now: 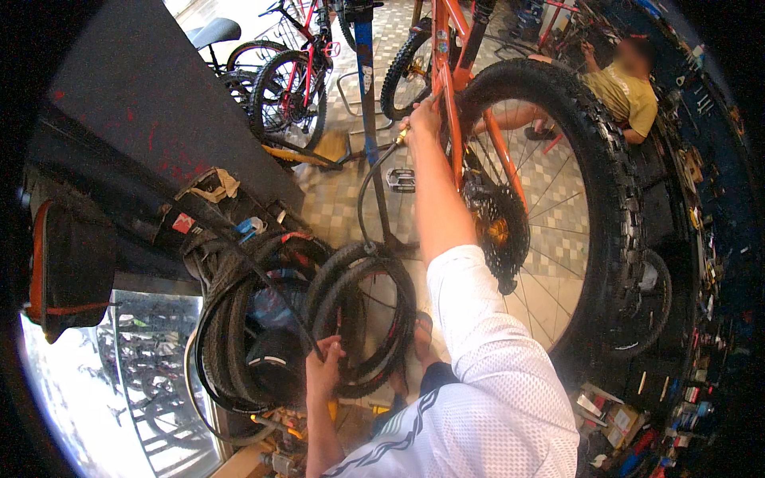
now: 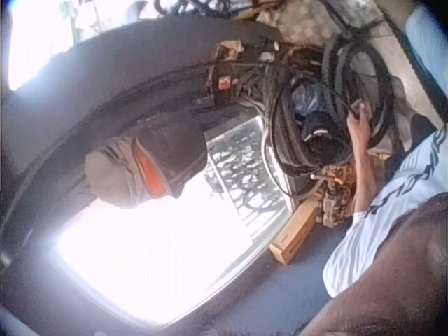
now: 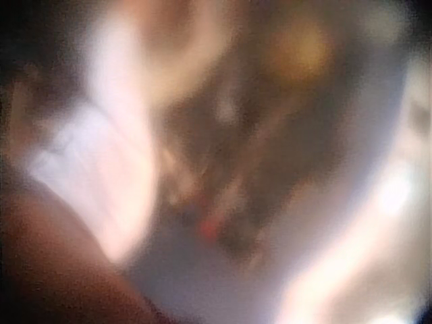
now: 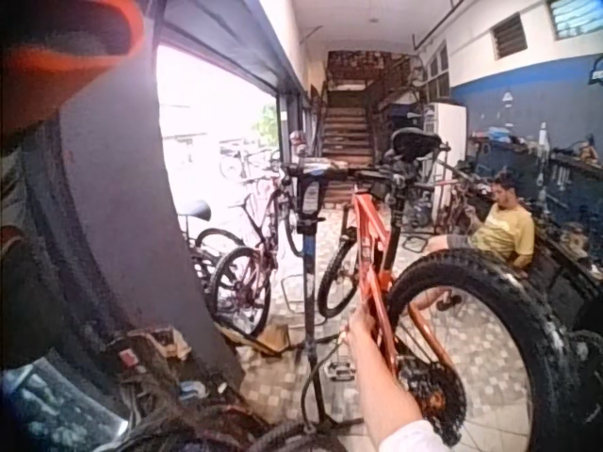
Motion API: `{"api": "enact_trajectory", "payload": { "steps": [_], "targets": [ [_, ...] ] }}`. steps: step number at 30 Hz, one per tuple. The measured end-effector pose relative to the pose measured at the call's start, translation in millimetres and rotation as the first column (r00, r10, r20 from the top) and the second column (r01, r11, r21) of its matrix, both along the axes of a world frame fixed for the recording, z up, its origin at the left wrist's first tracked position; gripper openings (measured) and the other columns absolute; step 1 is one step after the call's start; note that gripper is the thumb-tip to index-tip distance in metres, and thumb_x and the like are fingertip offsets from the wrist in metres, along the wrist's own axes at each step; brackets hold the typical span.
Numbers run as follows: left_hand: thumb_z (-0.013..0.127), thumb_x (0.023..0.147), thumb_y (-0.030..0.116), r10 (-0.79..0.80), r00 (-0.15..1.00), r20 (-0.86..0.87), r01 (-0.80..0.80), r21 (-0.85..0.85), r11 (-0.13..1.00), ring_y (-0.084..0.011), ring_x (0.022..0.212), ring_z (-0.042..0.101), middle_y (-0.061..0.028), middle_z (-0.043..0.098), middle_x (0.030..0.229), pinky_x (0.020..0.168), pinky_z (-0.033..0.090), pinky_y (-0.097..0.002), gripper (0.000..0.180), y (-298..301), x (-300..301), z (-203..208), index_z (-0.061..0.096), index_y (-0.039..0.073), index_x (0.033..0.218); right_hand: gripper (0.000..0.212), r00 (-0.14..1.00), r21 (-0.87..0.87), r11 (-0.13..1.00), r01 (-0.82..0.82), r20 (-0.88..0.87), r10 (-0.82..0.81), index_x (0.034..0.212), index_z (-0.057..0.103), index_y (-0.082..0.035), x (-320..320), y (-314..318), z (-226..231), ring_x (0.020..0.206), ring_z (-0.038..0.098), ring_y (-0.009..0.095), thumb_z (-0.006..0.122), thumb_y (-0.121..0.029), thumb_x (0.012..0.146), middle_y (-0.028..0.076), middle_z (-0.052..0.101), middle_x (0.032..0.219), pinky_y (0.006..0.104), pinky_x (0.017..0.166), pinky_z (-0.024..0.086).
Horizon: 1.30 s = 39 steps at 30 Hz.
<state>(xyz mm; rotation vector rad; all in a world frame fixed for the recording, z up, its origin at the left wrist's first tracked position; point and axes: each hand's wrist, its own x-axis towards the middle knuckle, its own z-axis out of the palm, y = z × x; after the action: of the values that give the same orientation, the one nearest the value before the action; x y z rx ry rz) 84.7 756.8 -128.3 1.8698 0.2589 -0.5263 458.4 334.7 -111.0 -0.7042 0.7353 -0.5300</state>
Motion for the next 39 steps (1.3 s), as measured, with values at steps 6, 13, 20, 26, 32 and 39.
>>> {"api": "enact_trajectory", "payload": {
  "steps": [6, 13, 20, 26, 32, 39],
  "targets": [
    [0.059, 0.100, 0.023, 0.031, 0.999, -0.018, -0.030, 0.022, 0.999, -0.0141, 0.084, 0.065, -0.0071, 0.068, 0.087, 0.077, 0.050, -0.0299, 0.031, -7, 6, 5, 0.066, -0.002, 0.117, 0.039, 0.996, -0.010, 1.000, 0.005, -0.085, -0.006, 0.094, 0.054, -0.003, 25, -12, 12, 0.048, 0.042, 0.015, 0.047, -0.041, 0.103, 0.005, 0.044, 0.069, 0.0317, 0.041, 0.036],
    [0.060, 0.100, 0.023, 0.046, 0.998, -0.043, -0.044, 0.039, 0.998, -0.0140, 0.083, 0.064, -0.0065, 0.069, 0.088, 0.077, 0.049, -0.0297, 0.031, -15, 14, 10, 0.066, -0.002, 0.117, 0.041, 0.988, -0.038, 0.999, -0.021, -0.155, 0.015, 0.094, 0.056, -0.003, 47, -31, 5, 0.047, 0.042, 0.016, 0.048, -0.042, 0.103, 0.005, 0.046, 0.068, 0.0327, 0.041, 0.037],
    [0.061, 0.100, 0.025, 0.073, 0.993, -0.096, -0.067, 0.065, 0.996, -0.0125, 0.082, 0.063, -0.0052, 0.068, 0.089, 0.076, 0.048, -0.0289, 0.031, -15, 14, -1, 0.066, -0.001, 0.117, 0.044, 0.977, -0.121, 0.989, -0.089, -0.204, 0.063, 0.097, 0.054, -0.002, 69, -47, -1, 0.048, 0.048, 0.020, 0.045, -0.045, 0.104, 0.009, 0.050, 0.069, 0.0359, 0.041, 0.041],
    [0.061, 0.100, 0.025, 0.063, 0.997, -0.040, -0.062, 0.036, 0.997, -0.0120, 0.082, 0.063, -0.0050, 0.068, 0.088, 0.075, 0.048, -0.0285, 0.031, -21, 15, -1, 0.066, -0.001, 0.116, 0.044, 0.990, -0.065, 0.998, -0.015, -0.144, 0.006, 0.080, 0.051, -0.007, 78, -51, 2, 0.040, 0.035, 0.014, 0.044, -0.043, 0.105, 0.002, 0.039, 0.055, 0.0326, 0.038, 0.032],
    [0.061, 0.100, 0.024, 0.114, 0.990, -0.080, -0.112, 0.029, 0.993, -0.0119, 0.083, 0.063, -0.0053, 0.068, 0.088, 0.074, 0.049, -0.0282, 0.031, -25, 13, 1, 0.066, -0.002, 0.117, 0.044, 0.977, -0.312, 0.948, -0.063, -0.213, -0.005, 0.086, 0.054, -0.004, 87, -42, 0, 0.041, 0.044, 0.016, 0.050, -0.044, 0.103, 0.005, 0.046, 0.058, 0.0336, 0.039, 0.037],
    [0.060, 0.101, 0.023, 0.067, 0.996, -0.060, -0.066, 0.003, 0.998, -0.0120, 0.082, 0.063, -0.0052, 0.068, 0.088, 0.074, 0.049, -0.0273, 0.032, -24, 18, 0, 0.065, -0.003, 0.117, 0.045, 0.973, -0.646, 0.763, -0.001, -0.178, -0.150, 0.090, 0.057, -0.001, 125, -109, 12, 0.043, 0.051, 0.019, 0.053, -0.045, 0.101, 0.006, 0.050, 0.061, 0.0367, 0.038, 0.041]
  ]
}}
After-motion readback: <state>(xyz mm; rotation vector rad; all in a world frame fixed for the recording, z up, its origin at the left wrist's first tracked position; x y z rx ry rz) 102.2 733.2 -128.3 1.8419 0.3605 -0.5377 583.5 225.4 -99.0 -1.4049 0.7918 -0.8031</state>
